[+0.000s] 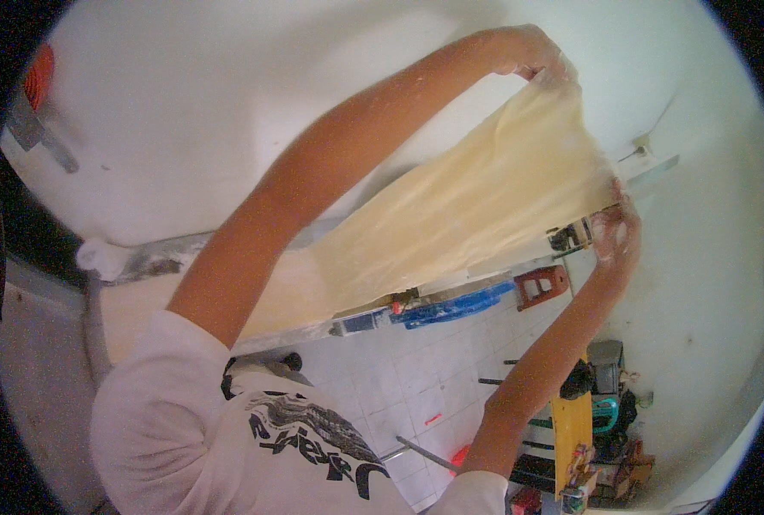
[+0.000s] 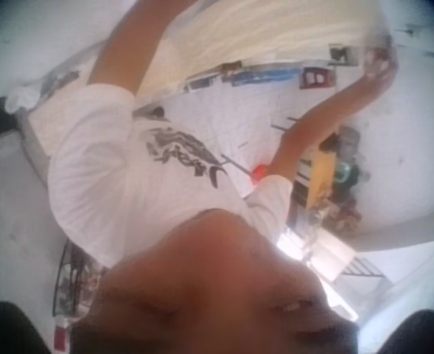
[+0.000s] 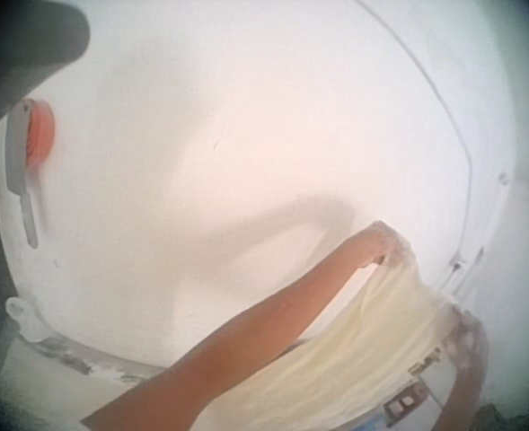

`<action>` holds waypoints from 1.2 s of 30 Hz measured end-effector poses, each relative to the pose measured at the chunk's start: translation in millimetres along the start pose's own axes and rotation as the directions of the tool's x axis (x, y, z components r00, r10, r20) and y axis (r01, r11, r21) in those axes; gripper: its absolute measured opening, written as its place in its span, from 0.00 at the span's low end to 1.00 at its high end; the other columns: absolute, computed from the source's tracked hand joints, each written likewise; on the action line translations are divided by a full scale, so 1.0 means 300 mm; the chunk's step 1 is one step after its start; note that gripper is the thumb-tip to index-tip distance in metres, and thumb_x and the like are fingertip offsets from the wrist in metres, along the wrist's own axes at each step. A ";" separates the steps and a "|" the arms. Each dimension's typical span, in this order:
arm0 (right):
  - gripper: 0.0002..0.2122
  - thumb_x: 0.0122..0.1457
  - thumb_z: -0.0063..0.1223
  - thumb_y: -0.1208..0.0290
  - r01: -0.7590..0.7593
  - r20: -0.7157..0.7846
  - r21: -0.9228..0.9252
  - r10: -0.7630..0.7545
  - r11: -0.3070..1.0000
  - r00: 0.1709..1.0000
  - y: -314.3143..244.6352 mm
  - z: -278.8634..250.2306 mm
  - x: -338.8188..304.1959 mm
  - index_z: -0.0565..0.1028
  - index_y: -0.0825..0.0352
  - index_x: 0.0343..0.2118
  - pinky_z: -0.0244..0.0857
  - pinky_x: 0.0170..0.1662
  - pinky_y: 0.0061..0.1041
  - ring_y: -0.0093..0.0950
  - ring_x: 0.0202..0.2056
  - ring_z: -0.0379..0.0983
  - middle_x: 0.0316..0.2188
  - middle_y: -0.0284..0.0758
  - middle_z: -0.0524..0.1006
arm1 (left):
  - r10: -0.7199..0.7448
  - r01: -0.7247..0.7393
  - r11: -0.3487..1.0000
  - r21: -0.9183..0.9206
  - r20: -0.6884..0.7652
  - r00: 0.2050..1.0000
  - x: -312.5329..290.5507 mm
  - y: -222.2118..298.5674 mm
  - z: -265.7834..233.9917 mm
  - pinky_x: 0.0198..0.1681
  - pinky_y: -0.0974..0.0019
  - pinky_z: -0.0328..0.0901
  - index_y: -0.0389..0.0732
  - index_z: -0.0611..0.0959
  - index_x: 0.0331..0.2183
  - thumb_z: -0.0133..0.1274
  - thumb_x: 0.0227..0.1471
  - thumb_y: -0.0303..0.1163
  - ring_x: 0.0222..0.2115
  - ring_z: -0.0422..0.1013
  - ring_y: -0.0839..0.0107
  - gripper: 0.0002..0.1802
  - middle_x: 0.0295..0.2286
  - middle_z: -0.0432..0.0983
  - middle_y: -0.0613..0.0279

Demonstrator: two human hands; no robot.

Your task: The person repeatedly feeds a large sheet of dough through a dough sheeter, folding and refeeding it to thin and smooth the sheet. They sprinkle flour on the dough and the machine's feed table to prevent sticking, then lift and reposition the sheet between passes.

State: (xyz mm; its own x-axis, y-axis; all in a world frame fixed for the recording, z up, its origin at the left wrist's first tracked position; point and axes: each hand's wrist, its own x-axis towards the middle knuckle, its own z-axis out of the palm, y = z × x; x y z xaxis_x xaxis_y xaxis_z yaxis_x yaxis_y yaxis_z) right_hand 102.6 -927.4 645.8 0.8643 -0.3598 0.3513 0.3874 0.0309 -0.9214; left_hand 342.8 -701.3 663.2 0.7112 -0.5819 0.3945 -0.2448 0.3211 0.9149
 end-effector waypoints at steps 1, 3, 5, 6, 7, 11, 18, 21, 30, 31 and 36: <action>0.24 0.63 0.53 0.68 0.022 0.007 0.000 -0.022 1.000 1.000 -0.019 -0.053 0.030 0.70 0.81 0.57 0.63 0.59 0.32 0.33 0.54 0.71 0.52 0.45 0.75 | 0.021 -0.021 1.000 0.003 0.006 1.000 0.007 0.016 0.012 0.47 0.59 0.75 0.33 0.85 0.43 0.69 0.46 0.31 0.43 0.78 0.59 0.22 0.44 0.81 0.52; 0.24 0.63 0.54 0.67 0.043 0.027 -0.008 -0.043 0.999 0.999 -0.020 -0.066 0.050 0.70 0.81 0.57 0.63 0.59 0.32 0.33 0.54 0.72 0.53 0.45 0.75 | 0.039 -0.039 0.999 0.035 -0.003 0.999 0.015 0.031 0.011 0.47 0.59 0.75 0.33 0.85 0.43 0.69 0.46 0.31 0.43 0.78 0.59 0.22 0.44 0.81 0.52; 0.24 0.62 0.54 0.67 0.058 0.048 -0.044 -0.056 0.997 0.997 -0.030 -0.078 0.066 0.71 0.81 0.57 0.63 0.59 0.32 0.34 0.54 0.72 0.53 0.45 0.75 | 0.064 -0.063 0.996 0.065 -0.006 0.998 0.020 0.044 0.010 0.47 0.59 0.75 0.34 0.85 0.43 0.69 0.46 0.32 0.43 0.78 0.59 0.22 0.44 0.82 0.53; 0.24 0.62 0.54 0.67 0.073 0.068 -0.038 -0.070 0.997 0.995 -0.028 -0.091 0.074 0.71 0.81 0.56 0.63 0.59 0.32 0.33 0.54 0.72 0.52 0.45 0.75 | 0.073 -0.073 0.994 0.082 -0.006 0.997 0.022 0.050 0.010 0.47 0.59 0.75 0.34 0.86 0.44 0.69 0.47 0.32 0.43 0.78 0.59 0.22 0.44 0.82 0.53; 0.24 0.62 0.55 0.67 0.089 0.088 -0.033 -0.085 0.996 0.992 -0.027 -0.106 0.082 0.71 0.81 0.56 0.63 0.59 0.32 0.33 0.53 0.72 0.52 0.45 0.75 | 0.084 -0.083 0.992 0.097 -0.009 0.996 0.025 0.057 0.010 0.47 0.59 0.75 0.34 0.86 0.44 0.69 0.47 0.33 0.42 0.78 0.59 0.21 0.44 0.82 0.53; 0.17 0.63 0.53 0.73 0.070 0.122 0.050 -0.076 0.996 0.990 -0.039 -0.121 0.092 0.74 0.79 0.51 0.61 0.65 0.36 0.34 0.58 0.70 0.54 0.44 0.76 | 0.127 -0.125 0.978 0.169 -0.007 0.992 0.035 0.087 0.029 0.47 0.60 0.75 0.35 0.86 0.44 0.68 0.47 0.34 0.42 0.78 0.60 0.21 0.44 0.82 0.54; 0.19 0.63 0.53 0.73 0.011 0.035 0.073 -0.014 0.997 0.999 0.011 -0.066 0.043 0.73 0.78 0.54 0.64 0.63 0.32 0.34 0.56 0.73 0.54 0.44 0.76 | 0.160 -0.154 0.947 0.281 -0.001 0.987 0.025 0.093 0.011 0.47 0.60 0.75 0.37 0.87 0.44 0.68 0.48 0.36 0.42 0.78 0.61 0.21 0.43 0.82 0.55; 0.23 0.62 0.54 0.73 0.002 0.070 0.076 -0.007 0.997 0.998 0.037 -0.099 0.008 0.70 0.79 0.57 0.65 0.62 0.31 0.33 0.56 0.73 0.55 0.44 0.76 | 0.157 -0.157 0.967 0.202 0.018 0.987 -0.028 0.058 0.053 0.47 0.59 0.74 0.37 0.87 0.44 0.67 0.49 0.36 0.41 0.78 0.62 0.21 0.42 0.83 0.57; 0.23 0.61 0.52 0.69 0.005 -0.006 0.005 -0.005 1.000 1.000 0.152 -0.130 -0.022 0.71 0.79 0.55 0.69 0.56 0.33 0.35 0.53 0.74 0.52 0.44 0.76 | 0.110 -0.128 0.985 0.112 0.151 0.982 -0.123 -0.070 0.079 0.45 0.59 0.71 0.43 0.85 0.46 0.68 0.49 0.39 0.42 0.74 0.69 0.22 0.39 0.81 0.63; 0.23 0.60 0.53 0.69 0.018 0.021 0.026 -0.018 1.000 1.000 0.157 -0.128 -0.034 0.71 0.78 0.55 0.69 0.56 0.33 0.34 0.53 0.74 0.51 0.44 0.76 | 0.117 -0.136 0.984 0.115 0.161 0.980 -0.122 -0.074 0.074 0.45 0.59 0.71 0.43 0.85 0.45 0.68 0.48 0.39 0.41 0.74 0.70 0.22 0.39 0.81 0.64; 0.23 0.60 0.56 0.67 0.071 -0.033 -0.014 -0.072 0.997 0.997 0.169 -0.199 -0.010 0.72 0.77 0.55 0.69 0.54 0.33 0.34 0.53 0.73 0.51 0.44 0.76 | 0.143 -0.171 0.974 0.147 0.186 0.972 -0.105 -0.091 0.089 0.46 0.61 0.70 0.42 0.85 0.45 0.69 0.48 0.39 0.40 0.75 0.70 0.23 0.37 0.80 0.65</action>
State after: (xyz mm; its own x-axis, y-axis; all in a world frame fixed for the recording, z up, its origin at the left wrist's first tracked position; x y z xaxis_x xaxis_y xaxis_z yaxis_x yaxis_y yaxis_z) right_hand 100.3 -980.4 588.2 0.8233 -0.3917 0.4107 0.4433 -0.0082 -0.8964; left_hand 309.6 -711.6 628.0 0.5336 -0.6591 0.5300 -0.4567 0.3028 0.8365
